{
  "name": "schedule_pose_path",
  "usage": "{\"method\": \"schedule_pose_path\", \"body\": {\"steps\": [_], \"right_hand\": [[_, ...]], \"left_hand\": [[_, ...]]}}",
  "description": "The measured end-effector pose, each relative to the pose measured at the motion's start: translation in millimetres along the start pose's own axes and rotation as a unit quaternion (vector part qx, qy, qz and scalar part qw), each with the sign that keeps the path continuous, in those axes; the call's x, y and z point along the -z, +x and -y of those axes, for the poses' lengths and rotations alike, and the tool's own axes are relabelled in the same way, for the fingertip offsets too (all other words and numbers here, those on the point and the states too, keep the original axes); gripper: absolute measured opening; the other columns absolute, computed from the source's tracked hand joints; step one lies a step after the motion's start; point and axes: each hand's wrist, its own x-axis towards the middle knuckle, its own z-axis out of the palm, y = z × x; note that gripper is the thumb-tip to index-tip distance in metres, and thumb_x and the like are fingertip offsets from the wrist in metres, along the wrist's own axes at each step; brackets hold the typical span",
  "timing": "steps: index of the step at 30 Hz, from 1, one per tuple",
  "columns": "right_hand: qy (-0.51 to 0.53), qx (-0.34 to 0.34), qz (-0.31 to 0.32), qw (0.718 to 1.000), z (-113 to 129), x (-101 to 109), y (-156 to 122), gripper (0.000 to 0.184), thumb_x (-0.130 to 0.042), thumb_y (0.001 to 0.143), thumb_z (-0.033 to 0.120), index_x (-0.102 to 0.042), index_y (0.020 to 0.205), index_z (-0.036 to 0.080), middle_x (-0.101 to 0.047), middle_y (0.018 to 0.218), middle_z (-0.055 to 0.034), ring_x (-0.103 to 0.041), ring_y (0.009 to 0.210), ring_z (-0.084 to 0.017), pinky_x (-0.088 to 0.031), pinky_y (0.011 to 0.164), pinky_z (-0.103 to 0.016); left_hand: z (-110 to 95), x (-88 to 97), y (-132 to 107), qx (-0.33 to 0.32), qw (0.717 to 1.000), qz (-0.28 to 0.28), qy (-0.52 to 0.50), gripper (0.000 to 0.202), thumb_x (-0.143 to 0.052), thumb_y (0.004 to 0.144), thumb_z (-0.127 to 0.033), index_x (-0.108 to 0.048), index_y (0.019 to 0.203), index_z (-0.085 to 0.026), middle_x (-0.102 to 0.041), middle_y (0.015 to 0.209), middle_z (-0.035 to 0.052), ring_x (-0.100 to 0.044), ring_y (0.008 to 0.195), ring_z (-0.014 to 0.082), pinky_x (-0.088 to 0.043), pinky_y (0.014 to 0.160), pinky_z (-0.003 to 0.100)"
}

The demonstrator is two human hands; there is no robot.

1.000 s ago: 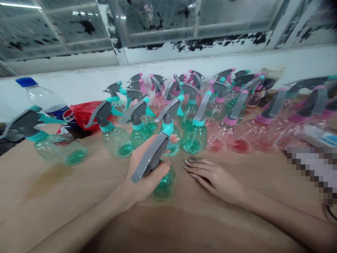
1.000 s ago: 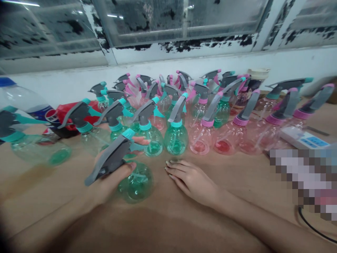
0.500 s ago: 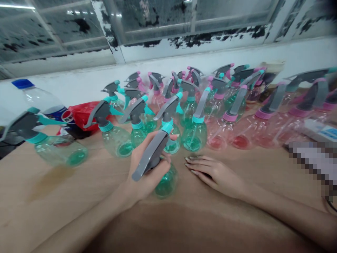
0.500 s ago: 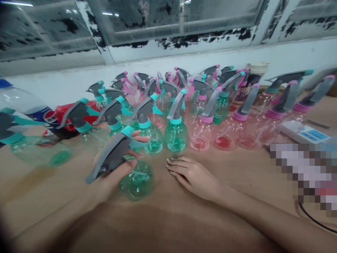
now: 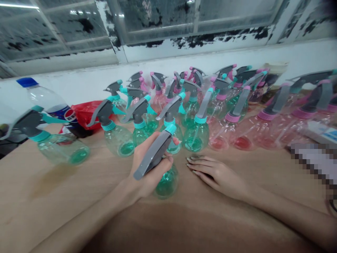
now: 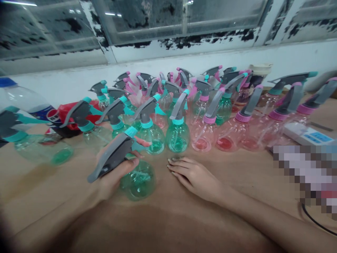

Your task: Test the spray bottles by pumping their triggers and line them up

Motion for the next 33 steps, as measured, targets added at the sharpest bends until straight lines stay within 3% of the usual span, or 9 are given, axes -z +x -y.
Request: {"method": "schedule_pose_path", "body": {"steps": [7, 12, 15, 20, 25, 29, 33], "right_hand": [[-0.002, 0.000, -0.001, 1.000, 1, 0, 1, 0.036, -0.046, 0.097, 0.018, -0.061, 0.128, 0.026, -0.068, 0.124, -0.0037, -0.059, 0.121, -0.020, -0.048, 0.105, -0.042], [0.000, -0.001, -0.007, 1.000, 2, -1, 1, 0.036, -0.046, 0.097, 0.018, -0.060, 0.129, 0.027, -0.068, 0.124, -0.0034, -0.059, 0.121, -0.019, -0.048, 0.105, -0.042], [-0.006, -0.001, -0.004, 1.000, 1, -1, 0, 0.036, -0.046, 0.097, 0.018, -0.060, 0.129, 0.027, -0.068, 0.125, -0.0032, -0.058, 0.122, -0.020, -0.047, 0.106, -0.042], [-0.023, 0.003, 0.009, 1.000, 0, -1, 0, 0.034, -0.043, 0.098, 0.019, -0.061, 0.128, 0.023, -0.067, 0.126, -0.0046, -0.057, 0.124, -0.020, -0.047, 0.106, -0.042], [-0.025, 0.004, 0.004, 1.000, 0, -1, 0, 0.034, -0.043, 0.098, 0.018, -0.062, 0.126, 0.022, -0.067, 0.125, -0.0049, -0.058, 0.122, -0.019, -0.048, 0.105, -0.042], [-0.033, 0.008, 0.004, 0.999, 1, 0, 0, 0.033, -0.042, 0.098, 0.018, -0.063, 0.124, 0.019, -0.067, 0.127, -0.0064, -0.058, 0.122, -0.020, -0.048, 0.105, -0.042], [-0.035, 0.010, 0.005, 0.999, 0, -1, 0, 0.034, -0.042, 0.098, 0.018, -0.063, 0.124, 0.019, -0.066, 0.128, -0.0066, -0.057, 0.123, -0.021, -0.048, 0.104, -0.044]], "left_hand": [[-2, 1.5, 1, 0.003, 1.000, 0.013, 0.010, 0.011, -0.057, 0.072, -0.021, -0.057, 0.082, -0.025, -0.054, 0.066, -0.0027, -0.050, 0.054, 0.0136, -0.040, 0.049, 0.026], [6, 3.2, 0, -0.035, 0.998, 0.010, 0.047, 0.007, -0.055, 0.075, -0.019, -0.056, 0.080, -0.025, -0.054, 0.070, -0.0029, -0.049, 0.057, 0.0130, -0.042, 0.054, 0.026], [9, 3.9, 0, -0.062, 0.995, 0.007, 0.077, 0.016, -0.055, 0.075, -0.017, -0.059, 0.088, -0.027, -0.054, 0.067, -0.0042, -0.048, 0.054, 0.0129, -0.043, 0.054, 0.026], [-1, 2.4, 0, -0.059, 0.995, 0.001, 0.083, 0.026, -0.054, 0.079, -0.022, -0.064, 0.102, -0.026, -0.063, 0.073, -0.0015, -0.062, 0.067, 0.0172, -0.051, 0.065, 0.028], [-6, 1.9, -1, -0.036, 0.994, 0.016, 0.107, 0.033, -0.051, 0.084, -0.028, -0.063, 0.113, -0.024, -0.061, 0.059, -0.0029, -0.062, 0.058, 0.0181, -0.047, 0.053, 0.028], [-2, -2.4, 0, -0.043, 0.993, 0.002, 0.108, 0.037, -0.056, 0.080, -0.026, -0.062, 0.116, -0.021, -0.073, 0.083, 0.0022, -0.064, 0.063, 0.0162, -0.051, 0.056, 0.027], [6, -4.5, -2, -0.058, 0.993, -0.006, 0.101, 0.047, -0.061, 0.079, -0.024, -0.054, 0.126, -0.024, -0.070, 0.116, 0.0042, -0.067, 0.080, 0.0167, -0.054, 0.066, 0.026]]}}
